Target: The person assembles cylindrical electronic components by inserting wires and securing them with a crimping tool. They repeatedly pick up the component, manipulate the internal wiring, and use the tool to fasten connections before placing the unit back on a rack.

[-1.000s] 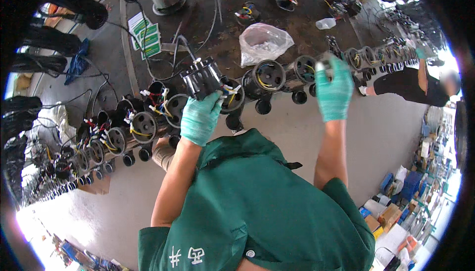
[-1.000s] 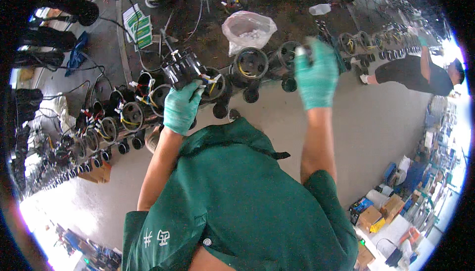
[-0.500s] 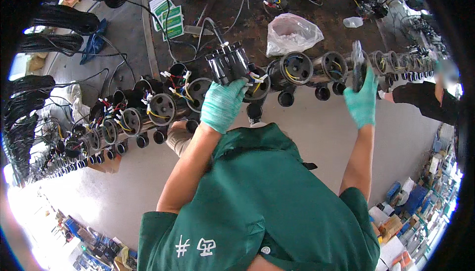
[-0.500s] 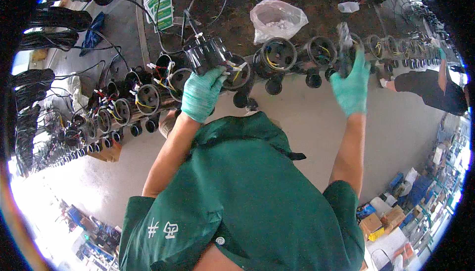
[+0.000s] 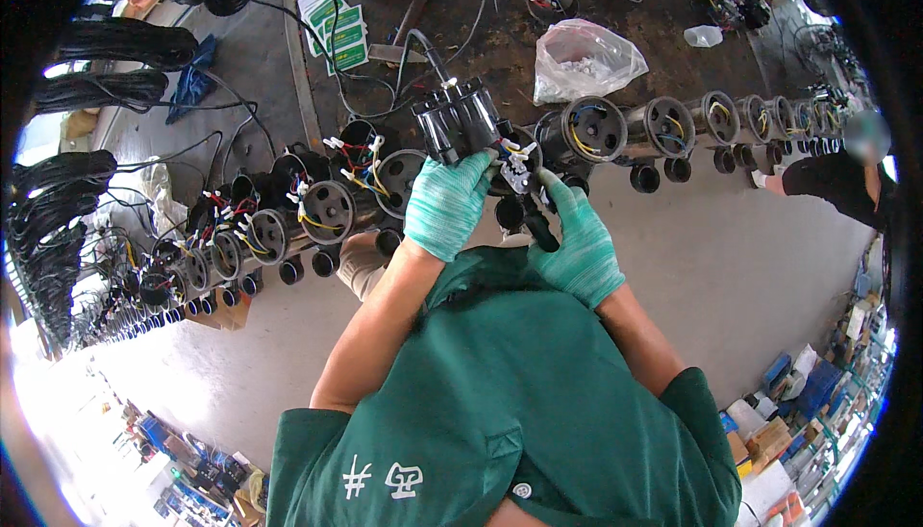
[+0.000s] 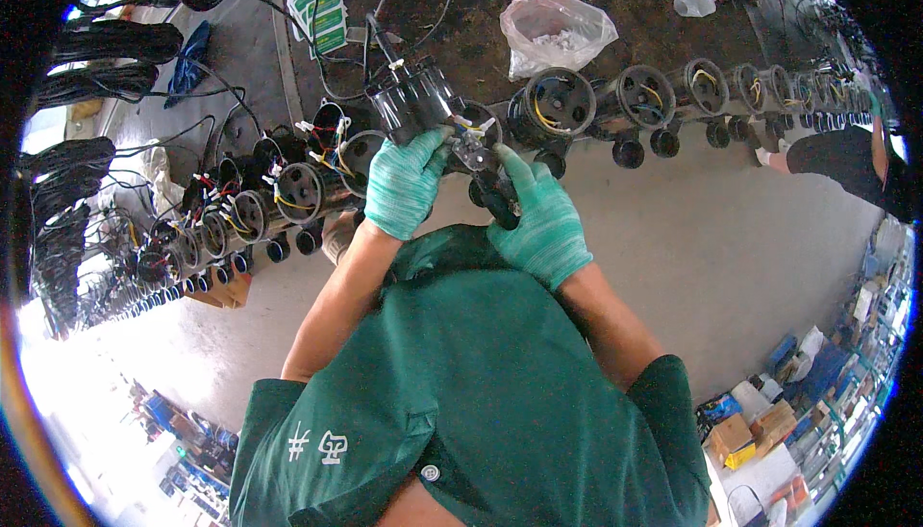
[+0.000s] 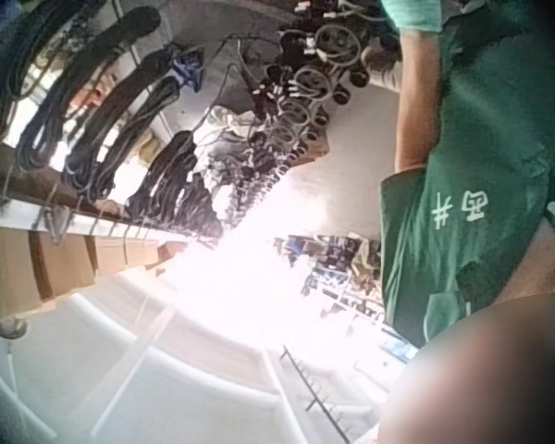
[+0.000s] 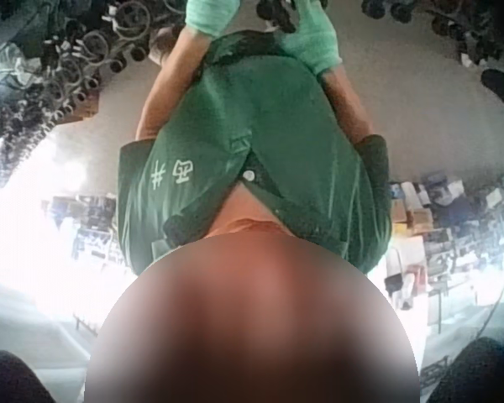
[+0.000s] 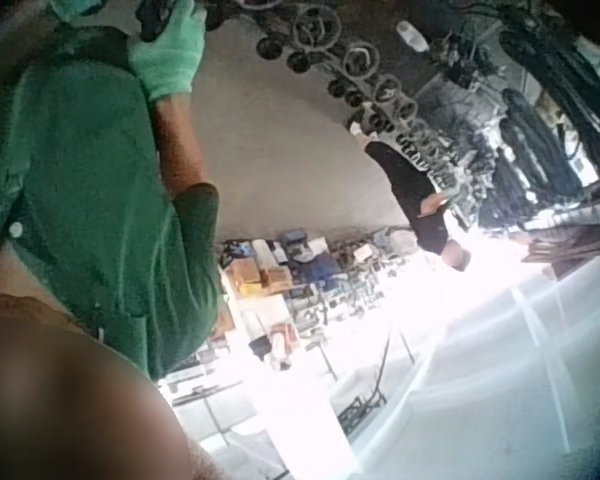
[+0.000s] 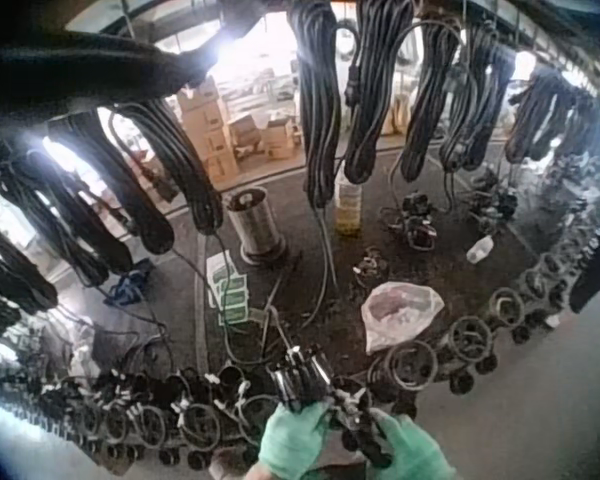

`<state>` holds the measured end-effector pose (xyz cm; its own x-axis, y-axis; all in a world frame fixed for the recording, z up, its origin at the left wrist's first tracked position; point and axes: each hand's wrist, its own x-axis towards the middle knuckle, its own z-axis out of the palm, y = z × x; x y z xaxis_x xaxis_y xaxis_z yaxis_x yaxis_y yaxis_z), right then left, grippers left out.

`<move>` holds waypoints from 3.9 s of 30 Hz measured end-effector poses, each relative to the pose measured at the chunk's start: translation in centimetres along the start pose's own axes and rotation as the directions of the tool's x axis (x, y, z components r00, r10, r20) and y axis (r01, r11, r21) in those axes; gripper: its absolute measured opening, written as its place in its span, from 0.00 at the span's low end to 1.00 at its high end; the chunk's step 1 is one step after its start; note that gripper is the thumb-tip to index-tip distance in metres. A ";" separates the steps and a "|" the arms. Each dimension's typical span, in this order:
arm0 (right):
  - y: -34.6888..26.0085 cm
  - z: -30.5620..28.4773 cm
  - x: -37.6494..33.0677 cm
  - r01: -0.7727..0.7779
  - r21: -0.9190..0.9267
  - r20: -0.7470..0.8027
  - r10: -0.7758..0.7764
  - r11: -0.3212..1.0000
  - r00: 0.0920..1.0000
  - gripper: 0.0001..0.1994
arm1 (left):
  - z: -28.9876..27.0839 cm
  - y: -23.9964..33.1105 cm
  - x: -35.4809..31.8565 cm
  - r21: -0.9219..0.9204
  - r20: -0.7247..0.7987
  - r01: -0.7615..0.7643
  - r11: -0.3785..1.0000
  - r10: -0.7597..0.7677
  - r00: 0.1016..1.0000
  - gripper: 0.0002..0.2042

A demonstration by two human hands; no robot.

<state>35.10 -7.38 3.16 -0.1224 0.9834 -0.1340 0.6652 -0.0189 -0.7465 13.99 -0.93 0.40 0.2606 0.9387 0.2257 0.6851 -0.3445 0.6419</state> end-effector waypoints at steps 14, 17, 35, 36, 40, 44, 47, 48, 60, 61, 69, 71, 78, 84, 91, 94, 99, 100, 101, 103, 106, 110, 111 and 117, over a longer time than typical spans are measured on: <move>-1.6 0.5 0.7 -0.115 -0.111 0.174 0.133 0.987 0.976 0.49 | -0.3 0.1 0.2 -0.017 0.008 0.004 1.000 -0.004 1.000 0.15; -1.7 0.6 1.0 -0.127 -0.126 0.191 0.150 0.984 0.970 0.47 | 0.1 -0.2 -0.2 -0.018 0.034 0.055 0.998 -0.054 0.998 0.15; -2.7 0.4 0.5 -0.105 -0.071 0.128 0.113 0.992 0.985 0.50 | 0.1 -0.3 -0.1 -0.049 0.049 0.087 0.995 -0.085 0.995 0.15; -2.8 0.2 0.6 -0.085 -0.070 0.127 0.094 0.994 0.987 0.51 | 0.1 -0.5 -0.2 -0.042 0.034 0.066 0.997 -0.065 0.997 0.15; -2.6 0.3 0.8 -0.029 -0.093 0.116 0.040 0.995 0.992 0.51 | -0.1 -0.5 -0.1 -0.044 0.041 0.050 0.998 -0.048 0.998 0.16; -2.6 0.3 1.1 -0.032 -0.148 0.146 0.054 0.989 0.988 0.52 | -0.3 -0.2 0.1 -0.072 0.058 0.071 0.995 -0.067 0.996 0.16; -2.7 0.1 1.3 -0.060 -0.201 0.190 0.099 0.978 0.977 0.52 | -0.3 0.0 0.2 -0.127 0.028 0.090 0.988 -0.088 0.996 0.16; -2.8 0.0 1.4 -0.065 -0.218 0.203 0.111 0.974 0.973 0.52 | -0.3 -0.1 0.2 -0.114 0.026 0.083 0.990 -0.080 0.996 0.15; -2.3 0.5 1.5 -0.067 -0.266 0.181 0.118 0.962 0.976 0.48 | -0.4 0.4 -0.1 -0.118 -0.005 0.138 0.983 -0.140 0.990 0.13; -1.9 0.7 1.4 -0.058 -0.251 0.177 0.105 0.966 0.979 0.48 | -0.4 0.5 0.0 -0.124 -0.017 0.128 0.984 -0.131 0.991 0.12; -2.8 -1.8 1.3 -0.043 -0.066 0.275 0.059 0.997 0.960 0.53 | -0.8 0.5 0.3 -0.078 0.029 0.096 0.992 -0.094 0.995 0.12; -3.2 -3.8 1.0 -0.015 0.005 0.249 0.013 1.000 0.968 0.52 | -0.9 -0.1 0.3 -0.080 0.015 -0.016 0.997 0.017 1.000 0.10; 5.3 -16.8 3.9 0.019 -0.183 -0.532 -0.115 0.983 0.839 0.40 | -0.6 -0.4 0.3 -0.140 0.001 -0.028 0.990 0.029 1.000 0.09; 21.0 -30.1 9.7 -0.509 -0.413 -0.597 0.198 0.755 0.778 0.45 | -0.8 0.2 0.4 -0.098 -0.064 -0.039 0.994 0.033 0.997 0.08; 24.7 -30.0 12.6 -0.576 -0.536 -0.539 0.275 0.618 0.796 0.37 | -0.6 -0.1 0.6 -0.126 -0.040 0.038 0.991 -0.043 0.998 0.08; 19.7 -27.6 13.2 -0.433 -0.656 -0.533 0.027 0.618 0.846 0.30 | -0.7 0.2 0.5 -0.119 -0.041 0.035 0.992 -0.040 0.998 0.09; 1.3 -15.2 12.4 0.430 -0.281 -0.059 -0.463 0.858 0.885 0.26 | -0.3 -0.2 0.6 -0.018 -0.098 -0.134 0.991 0.131 0.987 0.12; 0.1 -12.5 12.9 0.554 -0.296 0.010 -0.577 0.778 0.816 0.27 | -0.1 -0.6 0.5 -0.011 -0.112 -0.168 0.986 0.166 0.980 0.13; -1.1 -10.3 13.4 0.584 -0.237 0.080 -0.583 0.777 0.808 0.29 | -0.2 -0.5 0.5 -0.047 -0.129 -0.108 0.993 0.101 0.986 0.13; -3.3 -6.6 14.3 0.511 -0.057 0.232 -0.487 0.858 0.842 0.32 | -0.4 -0.1 0.3 -0.124 -0.161 0.017 0.992 -0.036 0.986 0.14; -1.8 -2.8 17.0 0.531 -0.070 0.257 -0.499 0.844 0.828 0.35 | -0.7 0.1 0.0 -0.170 -0.280 -0.041 0.985 -0.008 0.960 0.18; -1.6 -2.4 18.1 0.337 -0.001 0.460 -0.299 0.941 0.836 0.36 | -0.7 -0.3 -0.3 -0.242 -0.376 0.008 0.970 -0.102 0.921 0.18; -1.5 -2.4 17.9 0.384 -0.031 0.452 -0.330 0.923 0.829 0.36 | -0.7 -0.5 -0.3 -0.282 -0.374 0.042 0.959 -0.150 0.915 0.17; -0.7 -5.1 15.9 0.289 -0.033 0.357 -0.259 0.957 0.897 0.30 | -0.7 0.0 -0.2 -0.354 -0.479 0.085 0.931 -0.259 0.839 0.15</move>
<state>36.48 9.20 4.90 -0.5451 0.8230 -0.1596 0.6252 0.2722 -0.7315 13.47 -1.13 0.92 -0.2850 0.8824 0.3745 0.4190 -0.2367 0.8766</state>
